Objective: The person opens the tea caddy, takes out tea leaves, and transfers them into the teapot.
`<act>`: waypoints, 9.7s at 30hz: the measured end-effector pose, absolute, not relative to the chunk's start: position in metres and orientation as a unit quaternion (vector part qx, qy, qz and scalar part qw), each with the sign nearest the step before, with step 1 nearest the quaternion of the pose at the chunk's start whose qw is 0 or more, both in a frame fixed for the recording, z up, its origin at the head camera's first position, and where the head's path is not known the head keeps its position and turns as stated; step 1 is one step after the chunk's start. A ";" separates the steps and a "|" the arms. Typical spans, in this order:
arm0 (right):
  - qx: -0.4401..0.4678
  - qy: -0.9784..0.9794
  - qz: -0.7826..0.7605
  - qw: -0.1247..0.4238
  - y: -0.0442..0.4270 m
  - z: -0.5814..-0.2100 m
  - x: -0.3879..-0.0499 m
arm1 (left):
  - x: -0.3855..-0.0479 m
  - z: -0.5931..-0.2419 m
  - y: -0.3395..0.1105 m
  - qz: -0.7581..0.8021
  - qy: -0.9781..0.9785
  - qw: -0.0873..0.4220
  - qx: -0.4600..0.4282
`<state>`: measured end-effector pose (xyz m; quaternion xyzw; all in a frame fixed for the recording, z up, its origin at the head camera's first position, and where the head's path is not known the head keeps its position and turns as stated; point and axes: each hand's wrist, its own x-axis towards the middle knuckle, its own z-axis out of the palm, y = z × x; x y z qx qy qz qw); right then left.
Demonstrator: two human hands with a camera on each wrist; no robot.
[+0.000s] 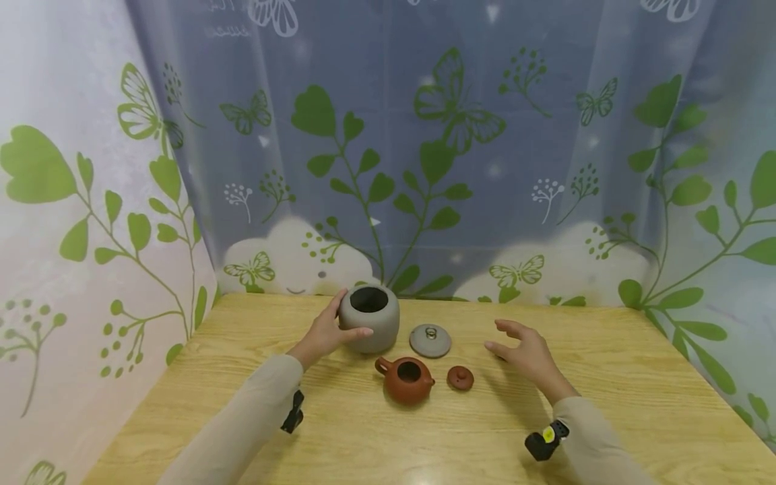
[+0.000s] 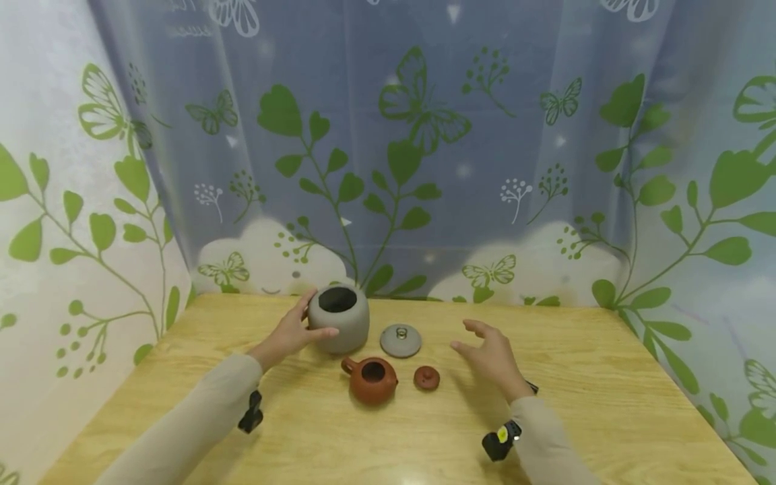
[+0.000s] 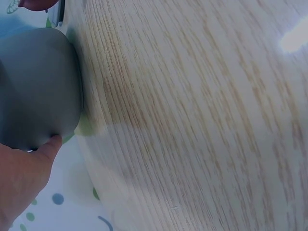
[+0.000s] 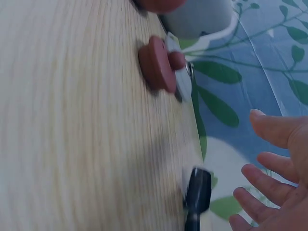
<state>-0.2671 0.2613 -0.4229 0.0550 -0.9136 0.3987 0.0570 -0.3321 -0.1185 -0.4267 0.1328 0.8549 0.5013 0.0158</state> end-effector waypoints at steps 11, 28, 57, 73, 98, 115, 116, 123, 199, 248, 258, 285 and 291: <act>0.035 -0.922 0.382 0.047 0.301 -0.432 -0.245 | -0.329 -0.424 -0.118 0.506 0.852 0.015 0.132; 0.025 -0.931 0.363 0.026 0.340 -0.451 -0.235 | -0.332 -0.427 -0.121 0.517 0.846 0.026 0.132; 0.005 -0.943 0.328 0.053 0.338 -0.460 -0.242 | -0.330 -0.426 -0.120 0.514 0.848 0.024 0.125; 0.016 -0.931 0.354 0.089 0.333 -0.455 -0.243 | -0.329 -0.425 -0.119 0.518 0.846 0.026 0.123; -0.003 -0.790 0.607 0.084 0.277 -0.418 -0.258 | -0.325 -0.419 -0.118 0.523 0.842 0.021 0.134; 0.027 -0.741 0.669 0.052 0.219 -0.398 -0.277 | -0.334 -0.427 -0.119 0.519 0.844 0.016 0.132; 0.030 -0.738 0.672 0.050 0.215 -0.396 -0.278 | -0.334 -0.427 -0.119 0.519 0.844 0.015 0.132; 0.064 -0.724 0.685 0.045 0.185 -0.386 -0.286 | -0.335 -0.429 -0.119 0.515 0.847 0.010 0.129; 0.120 -0.879 0.462 0.021 0.087 -0.373 -0.336 | -0.330 -0.423 -0.116 0.521 0.846 0.018 0.115; -0.027 -0.710 0.703 -0.012 0.088 -0.381 -0.334 | -0.329 -0.424 -0.117 0.521 0.845 0.006 0.117; -0.041 -0.703 0.710 0.003 0.096 -0.377 -0.330 | -0.330 -0.425 -0.117 0.521 0.845 0.006 0.116; -0.030 -0.691 0.721 -0.034 0.153 -0.364 -0.304 | -0.332 -0.428 -0.119 0.521 0.846 0.008 0.113; -0.026 -0.697 0.715 -0.040 0.173 -0.366 -0.291 | -0.330 -0.425 -0.115 0.521 0.846 -0.003 0.117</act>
